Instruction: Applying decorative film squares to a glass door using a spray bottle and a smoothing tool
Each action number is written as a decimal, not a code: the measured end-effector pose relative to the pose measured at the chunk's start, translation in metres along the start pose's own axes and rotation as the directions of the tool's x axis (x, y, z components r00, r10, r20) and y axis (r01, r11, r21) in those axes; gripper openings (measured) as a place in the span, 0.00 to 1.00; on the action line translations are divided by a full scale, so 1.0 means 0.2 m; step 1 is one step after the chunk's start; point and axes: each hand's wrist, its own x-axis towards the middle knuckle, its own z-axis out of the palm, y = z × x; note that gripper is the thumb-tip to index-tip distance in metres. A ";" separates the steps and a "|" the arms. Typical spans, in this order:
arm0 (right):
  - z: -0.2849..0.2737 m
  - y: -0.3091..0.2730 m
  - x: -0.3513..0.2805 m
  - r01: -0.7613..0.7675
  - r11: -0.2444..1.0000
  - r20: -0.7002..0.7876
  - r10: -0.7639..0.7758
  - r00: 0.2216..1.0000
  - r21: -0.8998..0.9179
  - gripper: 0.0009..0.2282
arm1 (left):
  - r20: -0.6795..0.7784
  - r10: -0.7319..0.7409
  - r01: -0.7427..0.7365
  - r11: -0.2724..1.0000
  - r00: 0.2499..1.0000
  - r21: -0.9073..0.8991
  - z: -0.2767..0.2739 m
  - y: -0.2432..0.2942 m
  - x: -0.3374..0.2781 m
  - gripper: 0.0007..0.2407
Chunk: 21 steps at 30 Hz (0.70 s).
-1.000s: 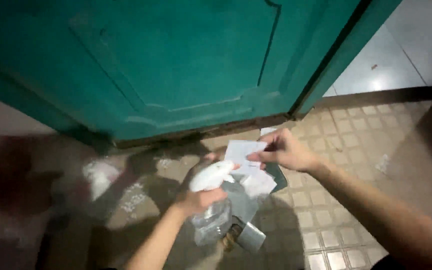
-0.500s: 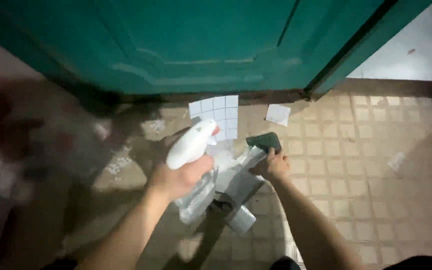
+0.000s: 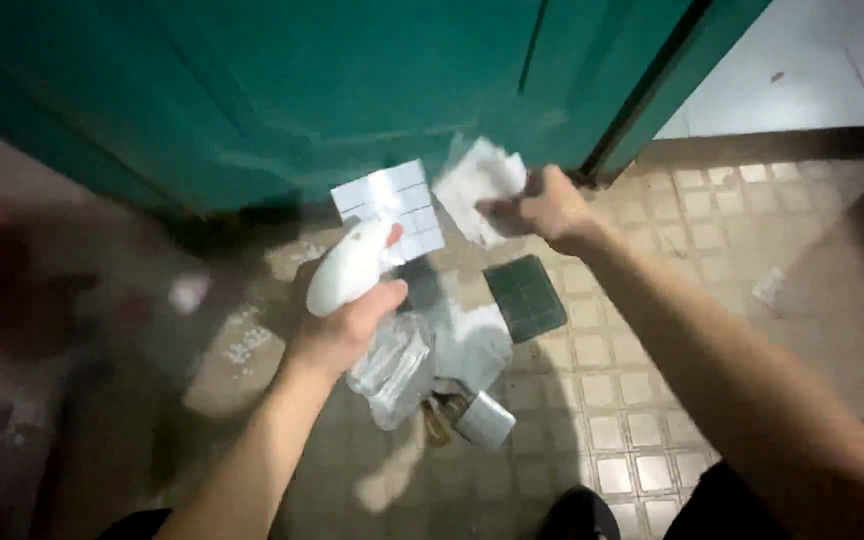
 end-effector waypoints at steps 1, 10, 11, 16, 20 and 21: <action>0.00 -0.17 -0.07 0.030 0.991 0.001 -0.030 1.000 0.128 0.10 | -0.061 0.033 -0.034 0.999 0.998 -0.013 -0.01 0.03 0.01 0.17; 0.19 -0.78 -0.45 0.169 0.950 -0.047 -0.162 0.986 0.263 0.13 | -0.313 0.435 -0.497 0.854 0.844 -0.152 -0.04 0.10 0.04 0.14; 0.22 -0.78 -0.43 0.172 0.957 -0.065 -0.161 0.985 0.232 0.13 | -0.345 0.453 -0.519 0.846 0.822 -0.125 -0.04 0.13 0.04 0.12; 0.19 -0.77 -0.50 0.216 0.890 0.033 -0.249 0.968 0.402 0.11 | -0.257 -0.116 0.030 0.948 0.960 -0.316 -0.11 0.34 -0.06 0.12; 0.15 -0.69 -0.49 0.237 0.795 0.075 -0.333 0.940 0.558 0.10 | -0.095 -0.274 0.233 0.923 0.957 -0.307 -0.14 0.35 -0.04 0.18; 0.15 -0.69 -0.49 0.239 0.797 0.073 -0.334 0.940 0.555 0.10 | -0.094 -0.272 0.232 0.922 0.958 -0.310 -0.14 0.34 -0.03 0.18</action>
